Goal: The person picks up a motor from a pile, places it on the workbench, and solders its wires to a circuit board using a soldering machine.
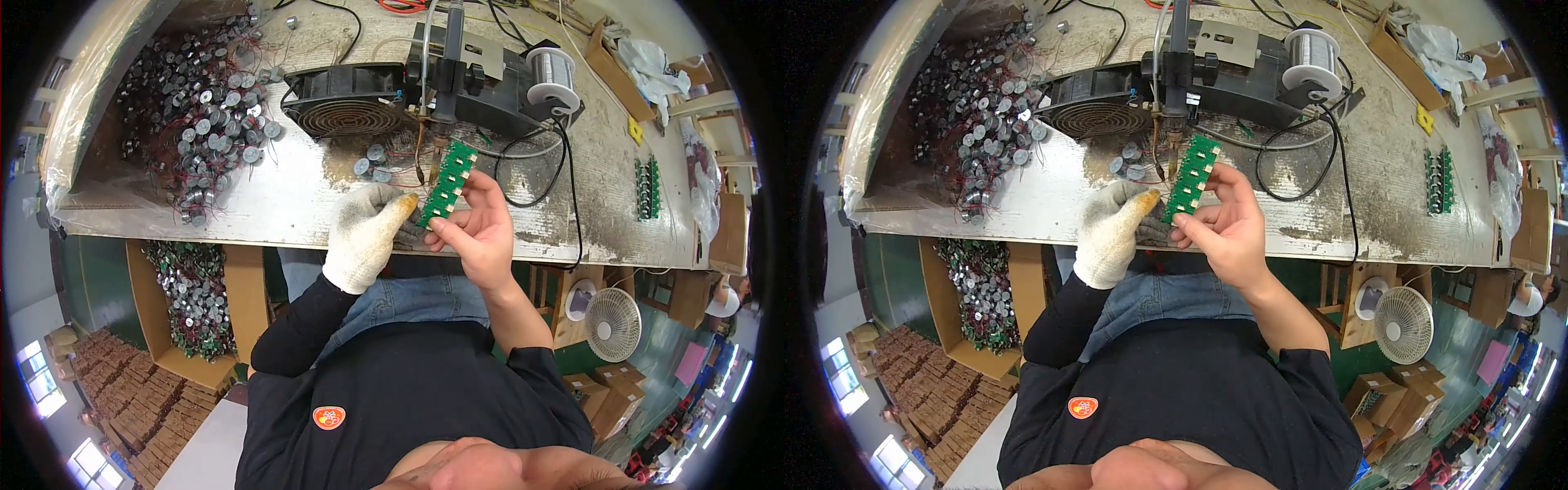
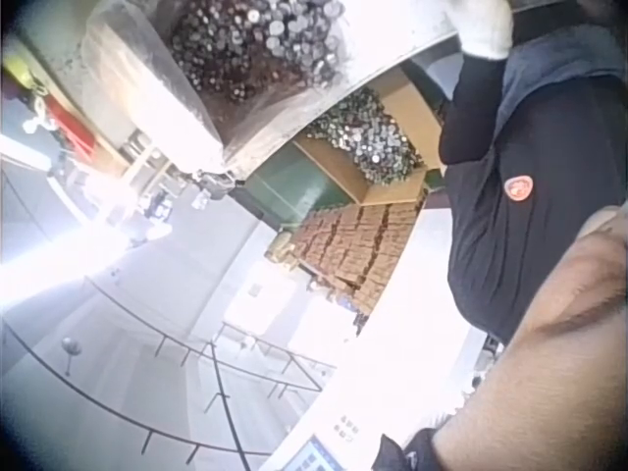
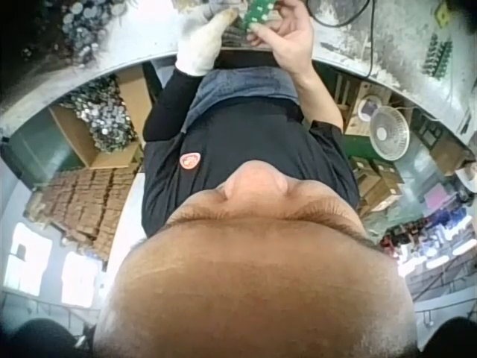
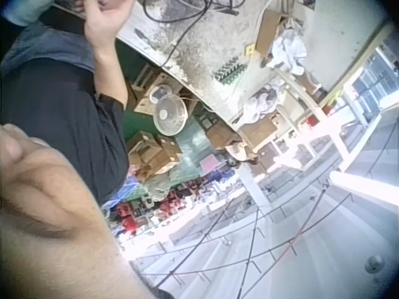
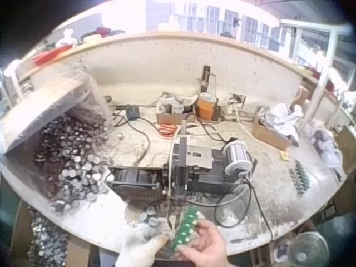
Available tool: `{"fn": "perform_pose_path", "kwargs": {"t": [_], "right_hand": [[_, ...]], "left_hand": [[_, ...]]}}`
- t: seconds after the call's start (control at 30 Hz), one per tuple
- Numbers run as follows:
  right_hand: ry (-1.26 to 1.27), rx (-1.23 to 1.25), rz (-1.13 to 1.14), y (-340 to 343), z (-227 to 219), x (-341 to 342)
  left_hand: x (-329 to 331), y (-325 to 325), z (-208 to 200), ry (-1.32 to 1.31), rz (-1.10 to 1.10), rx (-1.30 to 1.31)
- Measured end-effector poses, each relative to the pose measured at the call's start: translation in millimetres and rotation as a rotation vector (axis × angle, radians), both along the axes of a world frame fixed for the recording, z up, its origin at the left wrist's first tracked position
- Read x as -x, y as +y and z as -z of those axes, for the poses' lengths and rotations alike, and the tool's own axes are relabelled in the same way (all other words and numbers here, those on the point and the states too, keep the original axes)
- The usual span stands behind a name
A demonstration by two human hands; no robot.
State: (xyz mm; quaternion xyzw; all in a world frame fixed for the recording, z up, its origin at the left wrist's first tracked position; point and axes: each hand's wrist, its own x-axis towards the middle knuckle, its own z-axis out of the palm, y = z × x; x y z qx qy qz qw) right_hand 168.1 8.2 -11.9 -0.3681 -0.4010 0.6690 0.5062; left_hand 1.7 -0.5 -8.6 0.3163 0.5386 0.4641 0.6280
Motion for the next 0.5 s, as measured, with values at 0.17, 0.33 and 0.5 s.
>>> {"fn": "perform_pose_path", "kwargs": {"t": [0.17, 0.33, 0.5], "right_hand": [[0.005, 0.003, 0.005, 1.2, -4.0, 0.3], [0.000, -0.005, 0.006, 1.0, -3.2, -0.1], [-0.026, 0.002, -0.025, -1.4, 0.5, -2.5]], "left_hand": [[1.2, 1.9, 3.4, 0.064, 0.005, -0.068], [-2.9, 1.9, 1.3, 0.000, -0.028, -0.019], [-0.2, -1.2, 10.3, 0.007, -0.016, -0.043]]}}
